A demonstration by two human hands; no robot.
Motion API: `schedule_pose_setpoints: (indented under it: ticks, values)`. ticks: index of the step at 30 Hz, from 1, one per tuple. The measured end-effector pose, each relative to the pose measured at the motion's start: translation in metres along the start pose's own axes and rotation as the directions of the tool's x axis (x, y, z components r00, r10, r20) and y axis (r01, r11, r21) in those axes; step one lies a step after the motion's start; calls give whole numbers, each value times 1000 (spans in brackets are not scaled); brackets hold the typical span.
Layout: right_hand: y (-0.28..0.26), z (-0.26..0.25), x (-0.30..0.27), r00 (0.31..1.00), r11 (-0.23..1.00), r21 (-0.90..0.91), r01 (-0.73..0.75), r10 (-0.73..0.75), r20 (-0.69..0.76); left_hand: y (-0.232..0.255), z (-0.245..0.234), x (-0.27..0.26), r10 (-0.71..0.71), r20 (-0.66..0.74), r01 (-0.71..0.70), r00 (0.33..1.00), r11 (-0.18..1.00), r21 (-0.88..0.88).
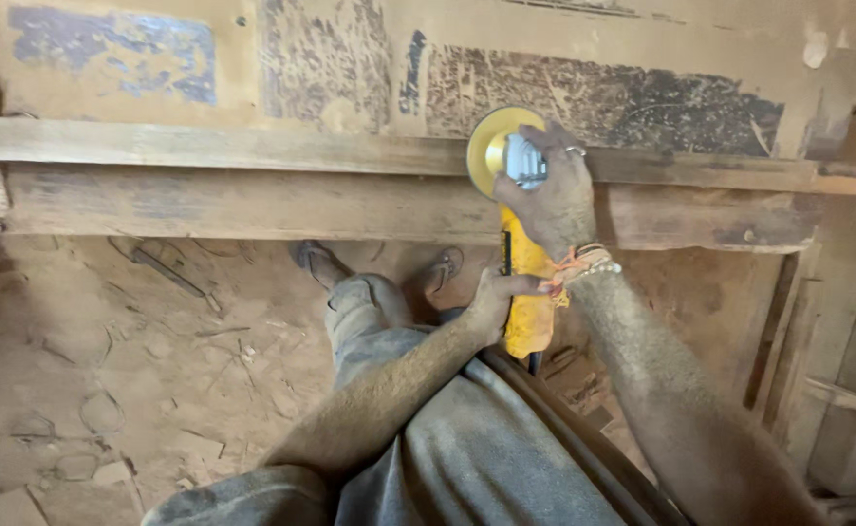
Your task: The person sands the surface of a wooden beam using a handheld power sander.
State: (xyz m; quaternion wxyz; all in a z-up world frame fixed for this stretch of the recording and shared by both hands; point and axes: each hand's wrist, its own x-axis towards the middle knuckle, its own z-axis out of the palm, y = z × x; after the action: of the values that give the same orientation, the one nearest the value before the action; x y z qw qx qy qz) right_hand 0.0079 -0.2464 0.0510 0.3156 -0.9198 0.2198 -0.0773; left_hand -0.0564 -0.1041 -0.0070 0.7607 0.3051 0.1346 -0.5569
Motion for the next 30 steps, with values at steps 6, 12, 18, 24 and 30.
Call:
schedule_pose_setpoints:
  ticks: [6, 12, 18, 24, 30]
  values:
    - [40, -31, 0, 999, 1000, -25, 17, -18, -42, -10, 28, 18, -174, 25, 174, 984, 985, -5]
    - [5, -25, -14, 974, 928, 298, -225, 203, 103, 5, 15, -3, -74, -80, 74, 994, 997, -3]
    - [-69, 34, -3, 951, 885, 397, -244, 137, 279, 48, -21, -54, 56, -149, -82, 987, 982, -172]
    - [-166, 87, 23, 878, 939, 278, -204, 49, 477, 98, -67, -96, 163, -211, -225, 964, 921, -317]
    - [-197, 89, 39, 858, 958, 226, -178, 38, 512, 108, -77, -94, 53, -182, -142, 982, 841, -521]
